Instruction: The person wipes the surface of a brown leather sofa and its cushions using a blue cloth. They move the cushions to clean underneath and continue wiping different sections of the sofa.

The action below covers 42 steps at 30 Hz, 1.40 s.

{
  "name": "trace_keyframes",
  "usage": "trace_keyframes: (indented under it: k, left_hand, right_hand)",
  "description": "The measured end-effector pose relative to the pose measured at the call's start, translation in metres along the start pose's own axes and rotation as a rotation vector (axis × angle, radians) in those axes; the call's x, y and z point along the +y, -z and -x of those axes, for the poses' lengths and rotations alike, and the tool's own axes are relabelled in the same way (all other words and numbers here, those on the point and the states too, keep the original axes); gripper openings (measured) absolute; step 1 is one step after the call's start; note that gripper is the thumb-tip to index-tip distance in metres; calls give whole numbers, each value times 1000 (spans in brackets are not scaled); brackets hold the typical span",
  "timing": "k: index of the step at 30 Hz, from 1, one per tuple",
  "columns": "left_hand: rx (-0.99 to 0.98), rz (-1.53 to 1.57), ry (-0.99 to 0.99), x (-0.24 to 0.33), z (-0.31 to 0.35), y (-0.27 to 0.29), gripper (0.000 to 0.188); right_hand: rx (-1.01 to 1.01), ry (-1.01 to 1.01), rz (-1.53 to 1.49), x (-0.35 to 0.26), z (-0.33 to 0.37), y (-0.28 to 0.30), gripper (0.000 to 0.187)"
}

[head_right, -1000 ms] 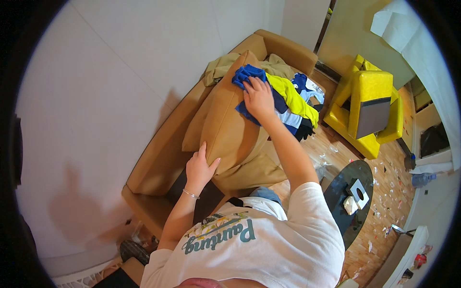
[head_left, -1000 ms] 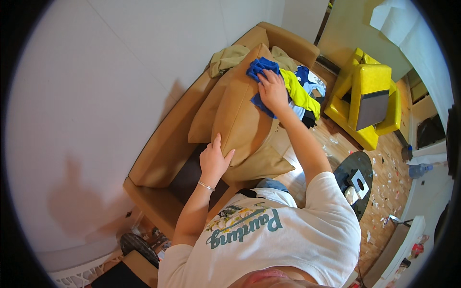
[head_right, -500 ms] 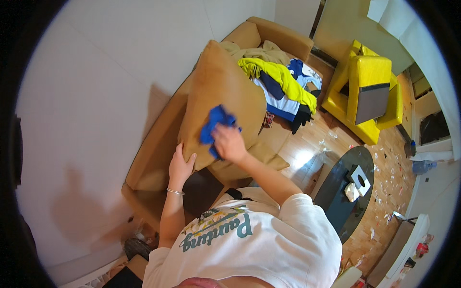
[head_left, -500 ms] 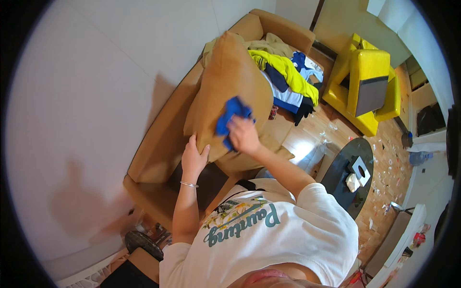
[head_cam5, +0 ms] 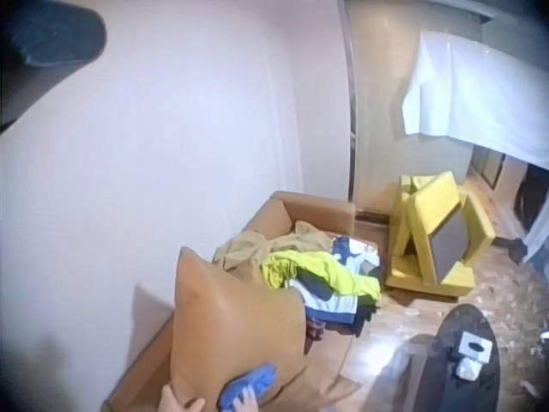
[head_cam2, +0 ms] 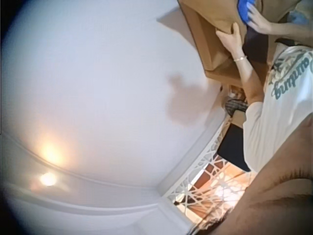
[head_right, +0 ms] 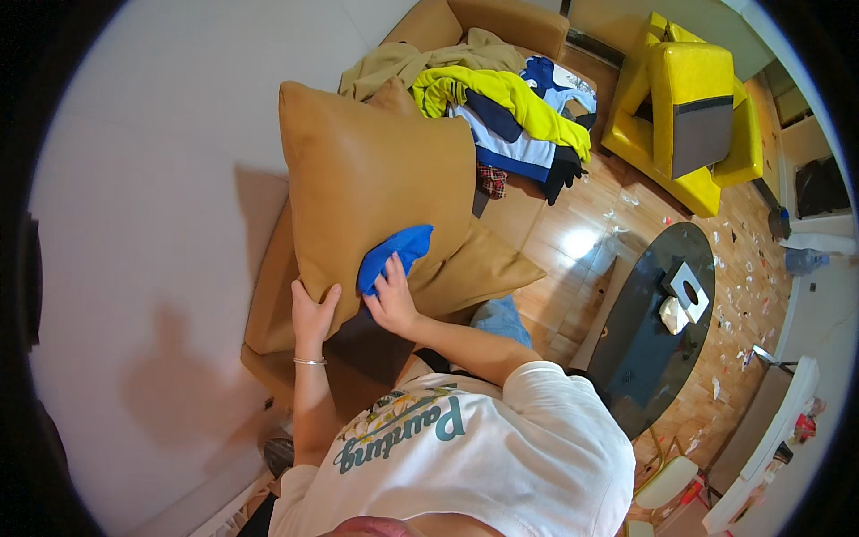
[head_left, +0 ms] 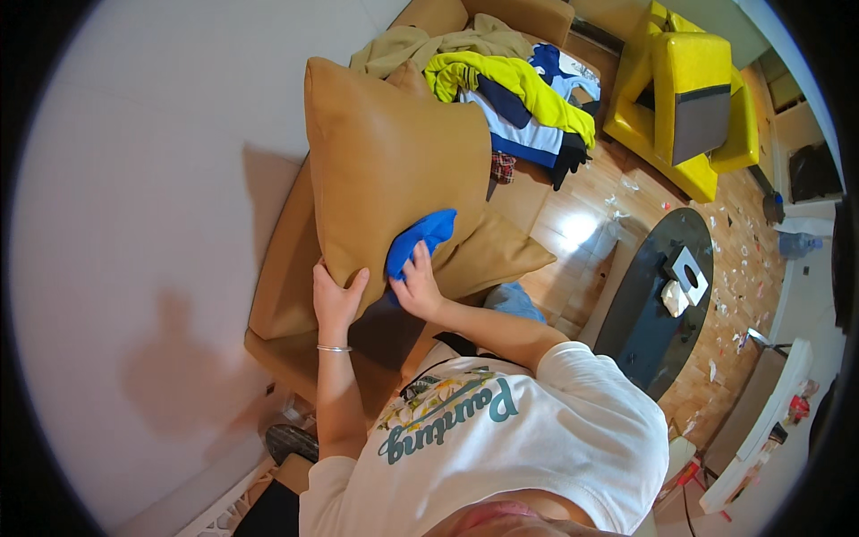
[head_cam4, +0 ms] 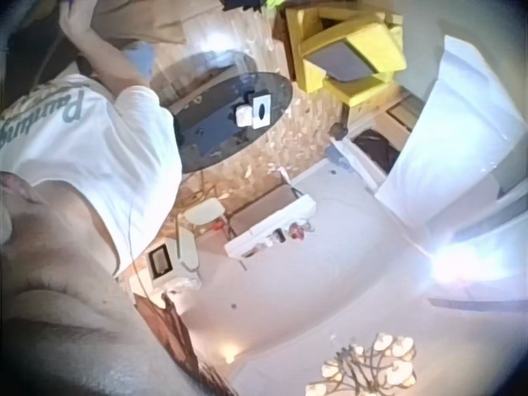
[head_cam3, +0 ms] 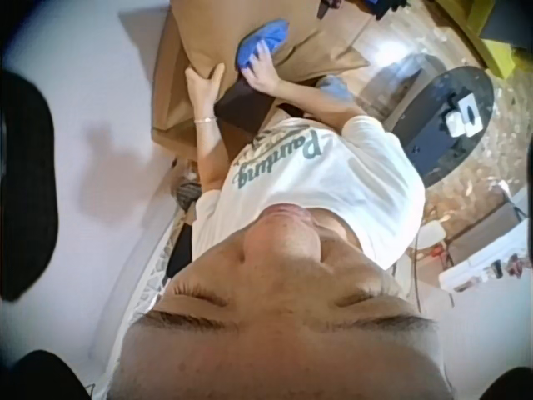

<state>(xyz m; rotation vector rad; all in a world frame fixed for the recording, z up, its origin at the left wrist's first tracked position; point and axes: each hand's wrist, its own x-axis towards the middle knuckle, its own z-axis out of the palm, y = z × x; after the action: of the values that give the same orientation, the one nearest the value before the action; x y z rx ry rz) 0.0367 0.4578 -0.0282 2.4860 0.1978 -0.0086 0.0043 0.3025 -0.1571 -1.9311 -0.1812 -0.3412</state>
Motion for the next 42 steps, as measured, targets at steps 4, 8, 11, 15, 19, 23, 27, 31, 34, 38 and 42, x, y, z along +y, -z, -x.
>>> trace_keyframes:
  k: [4, 8, 11, 15, 19, 23, 27, 31, 34, 38, 42]
  left_hand:
    - [50, -84, -121, 44, -1, -15, 106]
    - [84, -291, -189, 62, 0, -36, 123]
    - [107, -364, -213, 77, 1, -48, 117]
    - [137, -453, -237, 95, 4, -60, 107]
    - [134, -492, -256, 112, 4, -62, 100]
    - [98, -477, -227, 120, -6, -58, 93]
    - [102, -424, -242, 96, -10, -50, 88]
    - [105, -357, -249, 70, 13, -45, 83]
    - [119, -323, -261, 48, 36, -43, 78]
    - [94, -259, -213, 18, 77, -37, 81]
    - [141, 45, -259, 5, 87, -27, 86]
  right_hand:
    - [343, -220, -24, 46, -28, -16, 58]
    - [597, -448, -312, 78, -42, -15, 55]
    - [749, -696, -304, 101, -49, -12, 52]
    - [678, -1245, -960, 109, -51, 18, 45]
    - [509, -1159, -1443, 56, -45, 41, 45]
    - [586, -640, -777, 26, -60, 51, 34]
    - [473, -98, -112, 6, -98, 85, 25]
    - [269, 311, 288, -18, -163, 124, 45]
    - [268, 403, 351, -25, -216, 140, 54]
    - [-1, -47, 29, -20, -283, 135, 66]
    - [-422, -247, -227, -47, -300, 129, 64]
